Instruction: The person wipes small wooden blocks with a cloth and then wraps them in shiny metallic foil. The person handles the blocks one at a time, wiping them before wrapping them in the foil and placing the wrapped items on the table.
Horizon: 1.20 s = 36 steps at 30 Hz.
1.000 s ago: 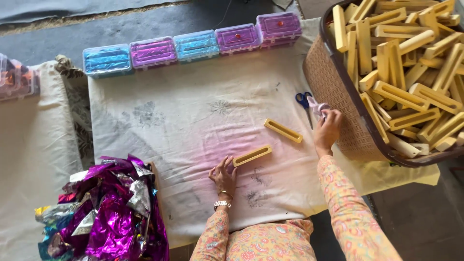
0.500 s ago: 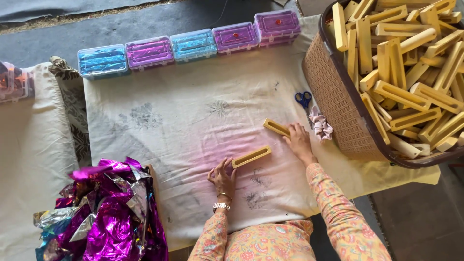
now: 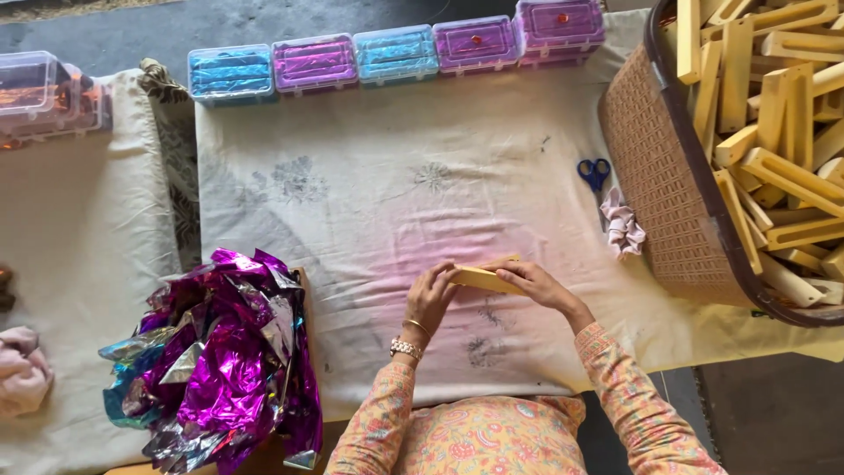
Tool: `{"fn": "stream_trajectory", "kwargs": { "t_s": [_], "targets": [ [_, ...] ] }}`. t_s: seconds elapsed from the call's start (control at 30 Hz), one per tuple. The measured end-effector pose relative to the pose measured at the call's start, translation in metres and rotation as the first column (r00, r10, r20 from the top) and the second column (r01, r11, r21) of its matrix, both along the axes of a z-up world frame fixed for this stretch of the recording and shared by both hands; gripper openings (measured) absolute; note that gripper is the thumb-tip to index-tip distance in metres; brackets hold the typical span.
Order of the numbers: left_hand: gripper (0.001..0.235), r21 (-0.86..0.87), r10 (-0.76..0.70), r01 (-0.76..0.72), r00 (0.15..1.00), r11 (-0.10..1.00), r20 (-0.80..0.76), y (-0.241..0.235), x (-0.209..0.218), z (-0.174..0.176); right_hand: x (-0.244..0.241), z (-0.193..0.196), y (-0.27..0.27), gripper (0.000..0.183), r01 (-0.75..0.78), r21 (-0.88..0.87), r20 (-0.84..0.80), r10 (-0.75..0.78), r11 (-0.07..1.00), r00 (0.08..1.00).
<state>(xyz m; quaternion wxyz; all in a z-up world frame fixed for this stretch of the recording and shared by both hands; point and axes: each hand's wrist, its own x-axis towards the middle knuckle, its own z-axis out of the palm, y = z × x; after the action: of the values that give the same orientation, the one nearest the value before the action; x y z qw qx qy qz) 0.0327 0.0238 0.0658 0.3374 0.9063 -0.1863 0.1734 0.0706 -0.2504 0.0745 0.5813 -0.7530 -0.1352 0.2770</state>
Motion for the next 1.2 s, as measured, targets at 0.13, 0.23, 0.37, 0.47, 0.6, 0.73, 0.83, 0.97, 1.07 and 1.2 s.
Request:
{"fn": "stream_trajectory", "kwargs": {
  "t_s": [0.13,0.23,0.37,0.47,0.6,0.73,0.83,0.97,1.07,1.2],
  "targets": [
    [0.045,0.021,-0.045,0.047,0.994,0.999,-0.104,0.009,0.002,0.007,0.005,0.052,0.014,0.060,-0.045,-0.083,0.072,0.051,0.996,0.996],
    [0.046,0.032,-0.036,0.041,0.988,0.999,-0.152,0.006,0.001,0.005,0.011,0.043,0.012,0.057,0.086,-0.301,0.416,0.049,0.950,0.908],
    [0.045,-0.033,0.048,-0.058,0.966,0.998,-0.254,-0.002,-0.003,-0.002,0.011,0.023,0.009,0.046,0.194,-0.570,0.571,0.215,0.799,0.792],
    [0.047,-0.047,0.042,-0.058,0.958,0.997,-0.284,-0.003,-0.002,-0.003,0.009,0.010,0.002,0.044,0.181,-0.592,0.536,0.216,0.785,0.816],
    [0.050,0.011,0.030,-0.028,0.969,1.000,-0.245,-0.001,-0.002,-0.021,0.008,0.013,0.002,0.047,0.171,-0.598,0.472,0.171,0.783,0.865],
    [0.053,0.098,0.040,-0.016,0.967,0.995,-0.252,0.000,-0.001,-0.048,0.012,0.018,0.004,0.046,0.157,-0.632,0.437,0.181,0.759,0.881],
    [0.048,0.189,0.070,-0.008,0.944,0.982,-0.323,0.002,0.007,-0.064,0.015,0.021,0.005,0.041,0.160,-0.666,0.465,0.238,0.728,0.853],
    [0.051,0.071,0.033,-0.021,0.983,0.997,-0.179,0.008,0.026,-0.030,0.023,0.040,0.011,0.039,0.217,-0.568,0.557,0.177,0.794,0.811],
    [0.047,0.035,0.033,-0.027,0.981,0.999,-0.189,0.008,0.042,-0.036,0.028,0.040,0.015,0.037,0.262,-0.515,0.626,0.150,0.816,0.765],
    [0.025,0.130,0.140,-0.087,0.863,0.988,-0.485,0.011,0.049,-0.089,0.035,-0.009,0.009,0.036,0.191,-0.615,0.531,0.223,0.765,0.818]
  ]
}}
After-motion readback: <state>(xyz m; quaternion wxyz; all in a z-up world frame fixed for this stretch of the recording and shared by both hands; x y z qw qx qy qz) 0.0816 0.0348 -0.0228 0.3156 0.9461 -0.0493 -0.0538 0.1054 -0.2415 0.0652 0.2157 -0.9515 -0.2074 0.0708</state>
